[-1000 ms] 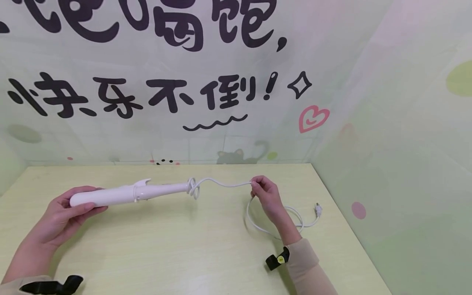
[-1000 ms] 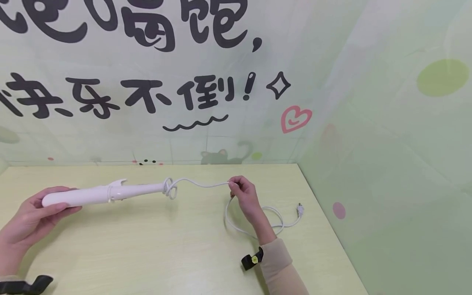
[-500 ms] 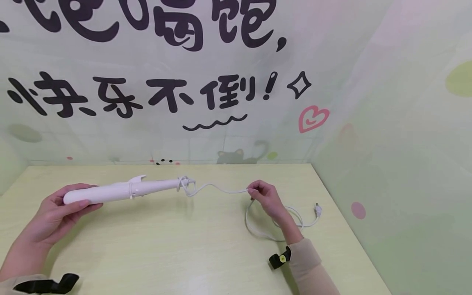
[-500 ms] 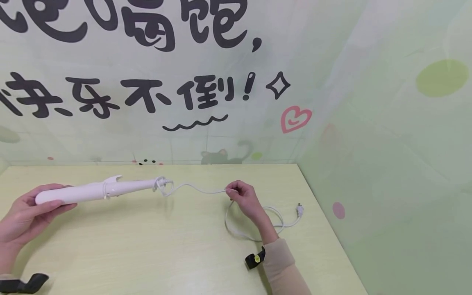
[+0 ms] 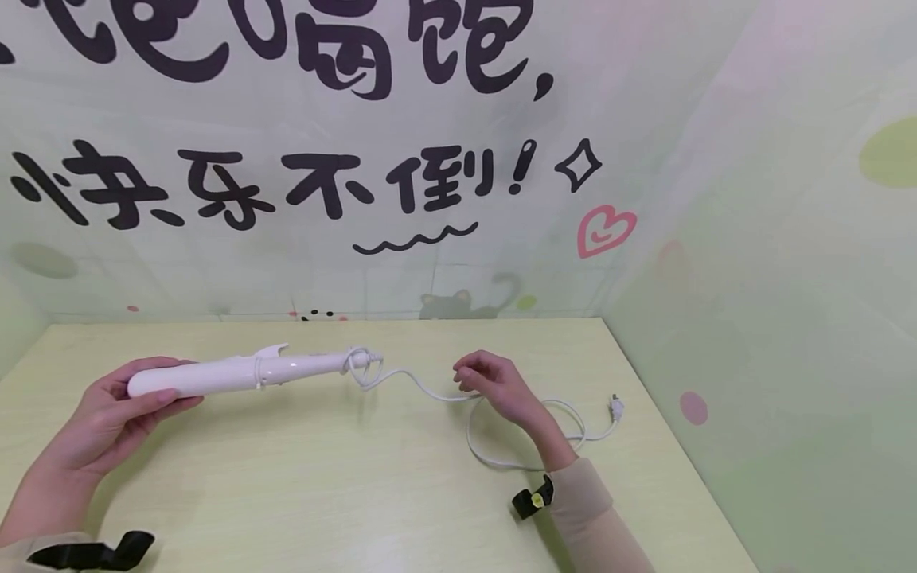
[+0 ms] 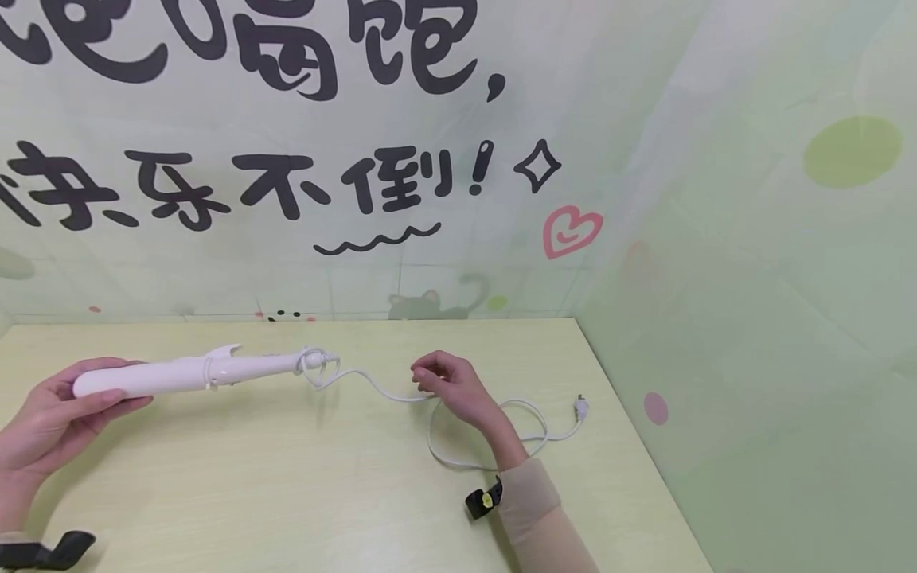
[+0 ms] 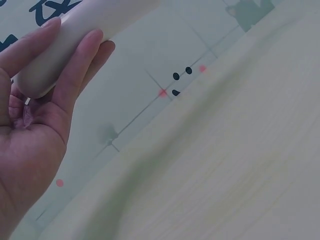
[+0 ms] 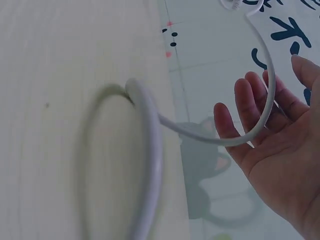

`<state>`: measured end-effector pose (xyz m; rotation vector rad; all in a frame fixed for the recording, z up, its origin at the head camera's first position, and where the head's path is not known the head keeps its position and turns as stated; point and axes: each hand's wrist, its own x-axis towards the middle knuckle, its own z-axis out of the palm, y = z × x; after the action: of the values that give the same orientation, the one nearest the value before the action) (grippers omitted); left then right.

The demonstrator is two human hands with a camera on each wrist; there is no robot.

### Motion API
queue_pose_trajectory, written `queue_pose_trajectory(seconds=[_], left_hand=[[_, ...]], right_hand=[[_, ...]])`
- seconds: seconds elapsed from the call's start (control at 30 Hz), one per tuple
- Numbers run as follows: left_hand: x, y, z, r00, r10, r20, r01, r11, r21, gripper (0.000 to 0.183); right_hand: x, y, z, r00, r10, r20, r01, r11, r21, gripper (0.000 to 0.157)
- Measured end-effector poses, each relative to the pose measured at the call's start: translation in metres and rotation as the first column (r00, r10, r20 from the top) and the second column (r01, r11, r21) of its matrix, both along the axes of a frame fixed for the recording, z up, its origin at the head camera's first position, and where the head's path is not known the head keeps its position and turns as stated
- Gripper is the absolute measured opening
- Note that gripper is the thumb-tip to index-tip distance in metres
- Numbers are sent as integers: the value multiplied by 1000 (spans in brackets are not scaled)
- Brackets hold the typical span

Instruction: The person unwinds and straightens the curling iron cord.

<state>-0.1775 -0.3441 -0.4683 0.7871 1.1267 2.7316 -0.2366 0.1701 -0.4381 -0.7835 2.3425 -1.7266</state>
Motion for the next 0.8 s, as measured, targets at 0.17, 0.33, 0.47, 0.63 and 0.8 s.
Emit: queue_pose_trajectory(seconds=[0.17, 0.33, 0.47, 0.63, 0.8], left_hand=[[0, 0, -3, 1000, -10, -4, 10, 1000, -20, 54], [0, 0, -5, 1000, -21, -11, 21, 999, -40, 55], [0, 0, -5, 999, -31, -11, 30, 999, -45, 55], [0, 0, -7, 1000, -16, -16, 15, 999, -50, 55], [1, 1, -8, 1000, -12, -15, 12, 999, -31, 56]], right_hand=[[0, -20, 11, 998, 49, -28, -48, 998, 37, 23], [4, -45, 19, 993, 79, -89, -73, 995, 64, 24], [9, -63, 23, 988, 123, -95, -119, 992, 51, 24], [14, -77, 23, 982, 183, -43, -182, 983, 24, 21], [17, -81, 19, 982, 189, 24, -190, 980, 50, 17]])
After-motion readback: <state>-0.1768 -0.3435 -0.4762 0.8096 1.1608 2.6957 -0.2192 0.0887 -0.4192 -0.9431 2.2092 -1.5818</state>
